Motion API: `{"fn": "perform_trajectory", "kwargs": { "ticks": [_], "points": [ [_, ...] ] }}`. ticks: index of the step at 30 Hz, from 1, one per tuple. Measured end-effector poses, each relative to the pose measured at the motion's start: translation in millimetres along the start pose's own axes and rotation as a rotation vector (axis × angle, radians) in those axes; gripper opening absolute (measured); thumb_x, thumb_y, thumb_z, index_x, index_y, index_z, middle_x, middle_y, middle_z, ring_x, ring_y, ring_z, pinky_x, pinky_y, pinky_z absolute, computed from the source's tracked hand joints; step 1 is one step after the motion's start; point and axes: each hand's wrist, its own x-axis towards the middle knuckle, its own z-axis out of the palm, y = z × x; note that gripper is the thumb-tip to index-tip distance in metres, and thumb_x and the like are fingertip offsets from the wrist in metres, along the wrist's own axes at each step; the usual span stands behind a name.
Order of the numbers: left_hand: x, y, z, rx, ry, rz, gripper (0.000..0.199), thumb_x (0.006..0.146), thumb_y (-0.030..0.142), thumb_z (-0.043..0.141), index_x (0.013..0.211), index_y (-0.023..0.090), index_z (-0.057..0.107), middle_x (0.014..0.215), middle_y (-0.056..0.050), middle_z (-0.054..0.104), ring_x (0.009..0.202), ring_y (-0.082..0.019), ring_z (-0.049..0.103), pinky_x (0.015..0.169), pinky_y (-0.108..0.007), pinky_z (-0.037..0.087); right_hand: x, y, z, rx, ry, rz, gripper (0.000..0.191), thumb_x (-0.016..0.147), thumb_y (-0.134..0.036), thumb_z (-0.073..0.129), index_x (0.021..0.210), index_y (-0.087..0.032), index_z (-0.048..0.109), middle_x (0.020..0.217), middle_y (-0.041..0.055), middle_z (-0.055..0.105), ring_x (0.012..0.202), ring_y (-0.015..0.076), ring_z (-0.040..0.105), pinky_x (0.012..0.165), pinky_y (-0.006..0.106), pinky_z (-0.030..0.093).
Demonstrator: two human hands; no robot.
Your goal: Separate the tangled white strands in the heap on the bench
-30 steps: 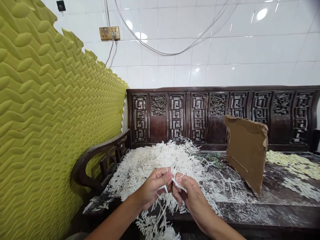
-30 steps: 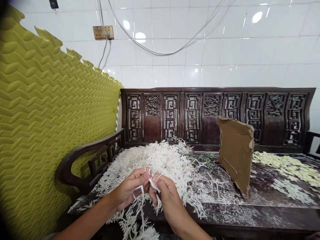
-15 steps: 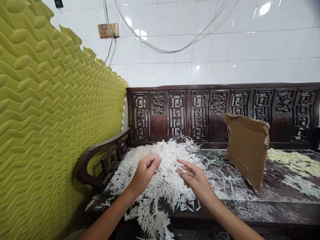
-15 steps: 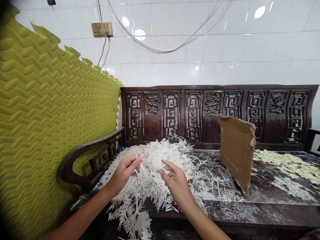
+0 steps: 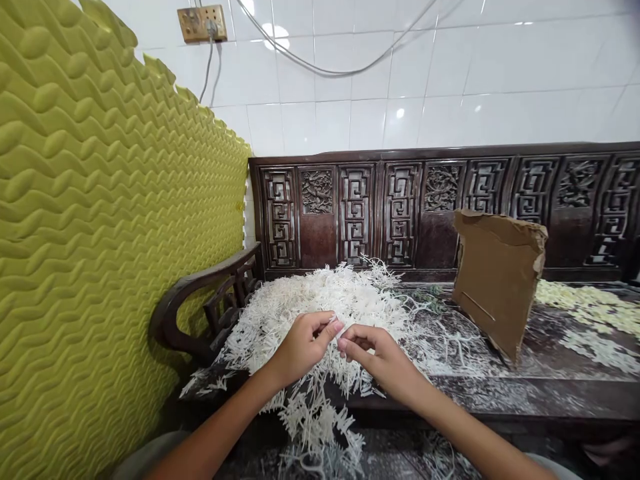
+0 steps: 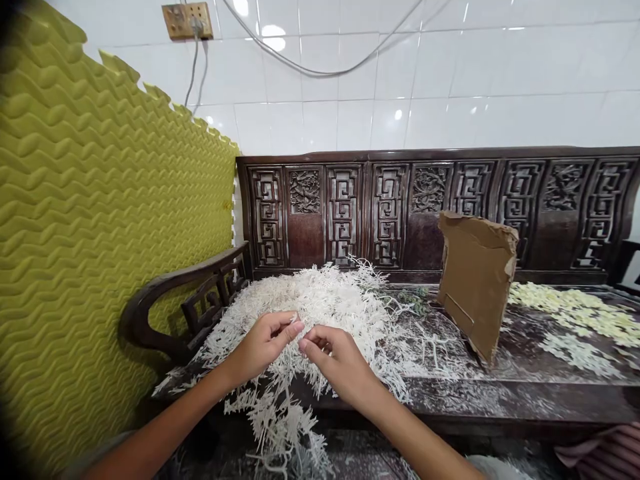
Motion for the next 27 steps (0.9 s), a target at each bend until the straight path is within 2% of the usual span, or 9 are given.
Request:
{"fn": "perform_trajectory", "kwargs": {
  "ticks": [7,12,17,22,27],
  "points": [
    [-2.3,1.9,2.0,0.061,-0.106,0.046,0.039,0.094,0.040,0.040,0.063,0.015,0.038,0.060,0.002,0.035,0.060,-0.010,0.034,0.057,-0.025,0.024,-3.7,1.5,3.0,-0.083,-0.025,0.039,0.019,0.084,-0.022,0.046,0.066,-0.018,0.042,0.065,-0.0037,0.038,0.063,0.0106,0.035,0.058,0.024,0.028],
    [-4.4,5.4,1.8,0.116,-0.126,0.048,0.041,0.094,0.040,0.039,0.062,0.015,0.035,0.059,0.002,0.034,0.059,-0.010,0.034,0.056,-0.025,0.023,-5.8,3.6,2.4,-0.134,-0.081,0.097,0.020,0.086,-0.024,0.042,0.067,-0.018,0.039,0.063,-0.0045,0.037,0.059,0.0097,0.031,0.054,0.024,0.024],
    [-3.5,-0.9,2.8,0.181,-0.148,0.058,0.041,0.095,0.039,0.039,0.063,0.015,0.034,0.058,0.002,0.034,0.058,-0.010,0.034,0.057,-0.026,0.023,-6.9,6.3,2.6,-0.195,-0.103,0.116,0.021,0.085,-0.023,0.042,0.064,-0.018,0.038,0.059,-0.0049,0.038,0.056,0.0091,0.032,0.053,0.024,0.024],
    [-2.9,-8.0,1.3,0.252,-0.160,0.047,0.039,0.096,0.040,0.037,0.065,0.016,0.035,0.058,0.003,0.037,0.058,-0.010,0.037,0.060,-0.026,0.024,-5.6,10.4,5.8,-0.272,-0.072,0.115,0.021,0.084,-0.022,0.043,0.063,-0.018,0.041,0.057,-0.0043,0.041,0.056,0.0094,0.035,0.053,0.025,0.024],
    [-3.2,-8.0,-3.0,0.276,-0.148,0.039,0.039,0.096,0.039,0.038,0.065,0.016,0.038,0.059,0.002,0.039,0.059,-0.011,0.039,0.063,-0.025,0.026,-0.8,9.9,1.9,-0.322,-0.055,0.096,0.026,0.088,-0.029,0.043,0.065,-0.018,0.044,0.058,-0.0036,0.045,0.055,0.0099,0.036,0.052,0.025,0.024]
  ]
}}
